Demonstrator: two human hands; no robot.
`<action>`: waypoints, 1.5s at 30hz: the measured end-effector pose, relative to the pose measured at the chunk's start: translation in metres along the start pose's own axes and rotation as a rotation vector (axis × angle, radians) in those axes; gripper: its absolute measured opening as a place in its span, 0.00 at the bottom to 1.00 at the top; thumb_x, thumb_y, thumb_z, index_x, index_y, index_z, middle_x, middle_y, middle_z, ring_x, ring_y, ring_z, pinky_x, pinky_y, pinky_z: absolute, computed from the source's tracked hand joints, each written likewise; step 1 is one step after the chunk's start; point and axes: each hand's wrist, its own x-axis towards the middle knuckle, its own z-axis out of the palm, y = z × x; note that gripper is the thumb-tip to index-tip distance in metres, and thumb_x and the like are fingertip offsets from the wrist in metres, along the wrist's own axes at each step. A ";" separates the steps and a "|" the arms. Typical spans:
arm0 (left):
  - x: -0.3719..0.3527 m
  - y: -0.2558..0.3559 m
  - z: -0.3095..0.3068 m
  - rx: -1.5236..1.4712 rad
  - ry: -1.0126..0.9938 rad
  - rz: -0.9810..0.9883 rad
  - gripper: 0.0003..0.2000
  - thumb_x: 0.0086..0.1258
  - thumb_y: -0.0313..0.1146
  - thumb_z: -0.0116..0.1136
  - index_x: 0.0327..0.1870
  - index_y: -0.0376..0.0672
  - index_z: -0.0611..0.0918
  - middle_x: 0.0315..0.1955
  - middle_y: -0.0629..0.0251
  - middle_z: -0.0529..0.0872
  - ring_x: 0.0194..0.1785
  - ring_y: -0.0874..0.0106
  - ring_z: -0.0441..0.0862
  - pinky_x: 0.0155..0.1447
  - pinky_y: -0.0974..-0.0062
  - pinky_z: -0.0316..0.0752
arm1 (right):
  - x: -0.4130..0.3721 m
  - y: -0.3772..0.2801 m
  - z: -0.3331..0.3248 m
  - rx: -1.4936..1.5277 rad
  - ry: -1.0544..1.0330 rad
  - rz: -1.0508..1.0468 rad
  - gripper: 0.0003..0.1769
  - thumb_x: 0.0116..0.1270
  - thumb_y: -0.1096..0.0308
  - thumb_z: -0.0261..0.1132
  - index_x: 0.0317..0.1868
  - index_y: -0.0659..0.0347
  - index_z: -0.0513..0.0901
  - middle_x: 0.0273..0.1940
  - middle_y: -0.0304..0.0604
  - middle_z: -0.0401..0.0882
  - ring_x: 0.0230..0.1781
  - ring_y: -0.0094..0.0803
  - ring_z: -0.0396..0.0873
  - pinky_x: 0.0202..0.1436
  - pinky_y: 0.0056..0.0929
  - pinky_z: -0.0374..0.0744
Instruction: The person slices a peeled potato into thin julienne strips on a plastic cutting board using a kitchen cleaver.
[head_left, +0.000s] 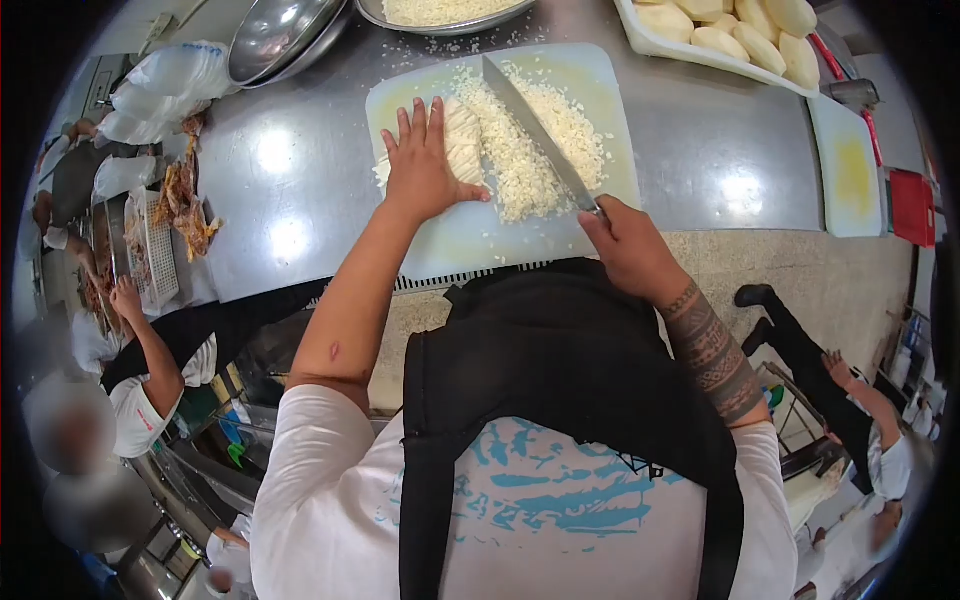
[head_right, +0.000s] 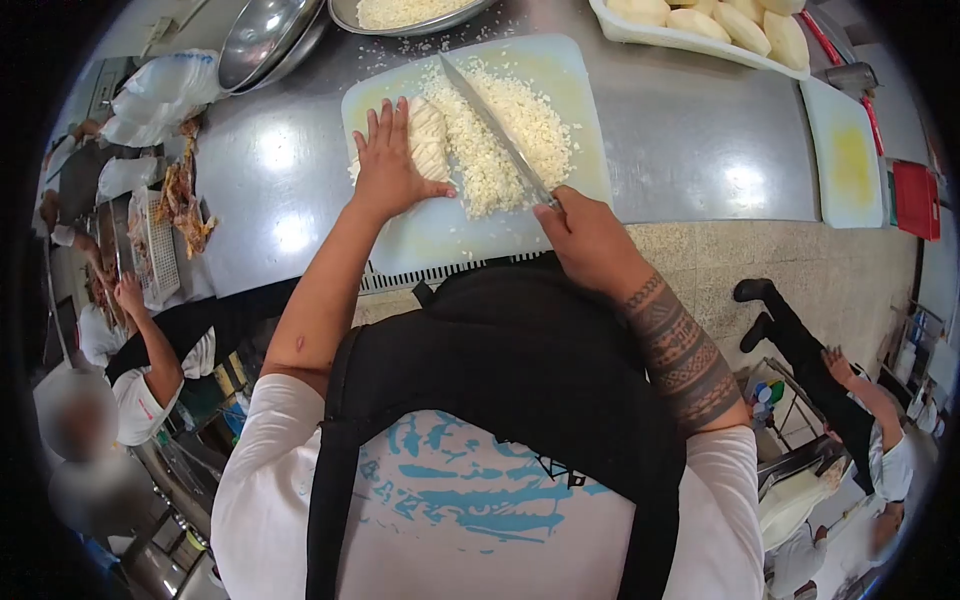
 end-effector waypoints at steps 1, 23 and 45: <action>0.003 -0.006 0.003 -0.113 -0.001 0.026 0.80 0.34 0.68 0.88 0.89 0.38 0.51 0.85 0.36 0.56 0.88 0.39 0.53 0.87 0.34 0.46 | -0.003 -0.001 -0.005 0.002 -0.006 -0.006 0.21 0.85 0.55 0.61 0.46 0.70 0.78 0.33 0.62 0.84 0.36 0.60 0.84 0.42 0.51 0.79; 0.001 -0.001 0.007 -0.281 0.246 0.109 0.09 0.71 0.38 0.71 0.49 0.59 0.93 0.79 0.58 0.74 0.87 0.44 0.59 0.86 0.27 0.41 | 0.012 -0.001 -0.022 0.264 -0.044 0.188 0.20 0.87 0.56 0.62 0.40 0.64 0.76 0.24 0.40 0.75 0.23 0.26 0.73 0.29 0.33 0.75; -0.013 0.004 -0.002 -0.264 0.262 -0.264 0.04 0.72 0.37 0.70 0.43 0.54 0.94 0.70 0.67 0.81 0.76 0.54 0.72 0.83 0.31 0.52 | 0.022 -0.007 -0.019 0.201 -0.018 0.097 0.20 0.86 0.55 0.63 0.41 0.64 0.77 0.22 0.39 0.73 0.23 0.26 0.70 0.30 0.34 0.73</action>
